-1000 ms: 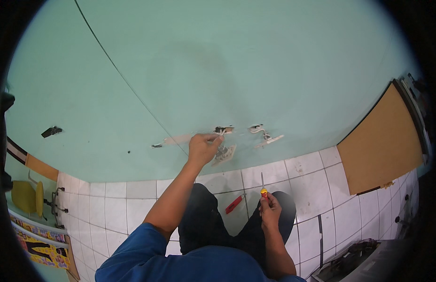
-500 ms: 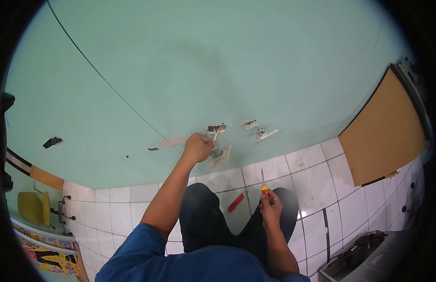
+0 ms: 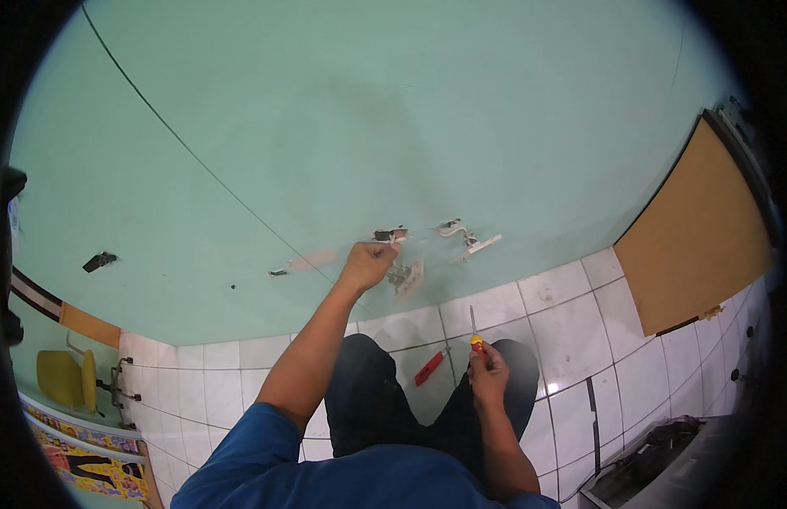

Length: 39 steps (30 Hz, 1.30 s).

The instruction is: The person kneels on the floor and uses a screwdriver to unscrew and remove two wall socket covers. The person then pulls the socket boxes away from the wall, exposing the wiring.

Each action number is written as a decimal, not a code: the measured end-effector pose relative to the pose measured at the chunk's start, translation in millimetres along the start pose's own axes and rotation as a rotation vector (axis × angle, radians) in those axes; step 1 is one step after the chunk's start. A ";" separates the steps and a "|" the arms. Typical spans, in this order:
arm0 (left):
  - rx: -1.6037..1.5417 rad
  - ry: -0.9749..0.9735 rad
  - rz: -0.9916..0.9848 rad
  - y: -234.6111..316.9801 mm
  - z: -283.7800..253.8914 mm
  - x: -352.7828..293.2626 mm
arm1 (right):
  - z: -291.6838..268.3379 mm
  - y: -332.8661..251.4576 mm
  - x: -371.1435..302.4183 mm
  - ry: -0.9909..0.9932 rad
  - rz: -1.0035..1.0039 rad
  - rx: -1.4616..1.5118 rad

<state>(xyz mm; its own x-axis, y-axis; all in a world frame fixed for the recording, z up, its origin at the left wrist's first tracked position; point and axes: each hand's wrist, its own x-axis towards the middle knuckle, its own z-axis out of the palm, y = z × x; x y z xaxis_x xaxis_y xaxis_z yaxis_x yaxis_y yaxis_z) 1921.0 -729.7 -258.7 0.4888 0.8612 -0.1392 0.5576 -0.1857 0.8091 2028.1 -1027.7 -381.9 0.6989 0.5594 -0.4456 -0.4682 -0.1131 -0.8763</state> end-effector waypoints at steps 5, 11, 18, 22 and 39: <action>-0.212 0.054 -0.050 11.1 -4.4 -8.5 | -4.1 -1.0 -4.9 -0.015 -0.009 0.007; 0.155 0.056 0.076 27.1 -26.5 -35.4 | -4.7 5.0 -6.9 -0.021 -0.071 -0.069; 0.315 0.307 0.427 -9.3 13.0 -80.4 | 0.0 4.8 -3.0 -0.042 -0.041 -0.101; 0.447 0.307 0.533 -40.8 35.5 -64.7 | 7.5 1.7 -1.3 -0.058 -0.026 -0.082; 0.106 0.468 0.548 18.6 73.9 -45.3 | 12.1 -1.2 -0.4 -0.074 0.036 -0.027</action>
<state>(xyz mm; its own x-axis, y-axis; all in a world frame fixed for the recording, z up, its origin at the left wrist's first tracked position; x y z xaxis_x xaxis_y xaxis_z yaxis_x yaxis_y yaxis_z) 1958.8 -807.1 -279.6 0.3912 0.7393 0.5481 0.3886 -0.6726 0.6298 2021.9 -1017.9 -378.5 0.6393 0.6139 -0.4631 -0.4770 -0.1557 -0.8650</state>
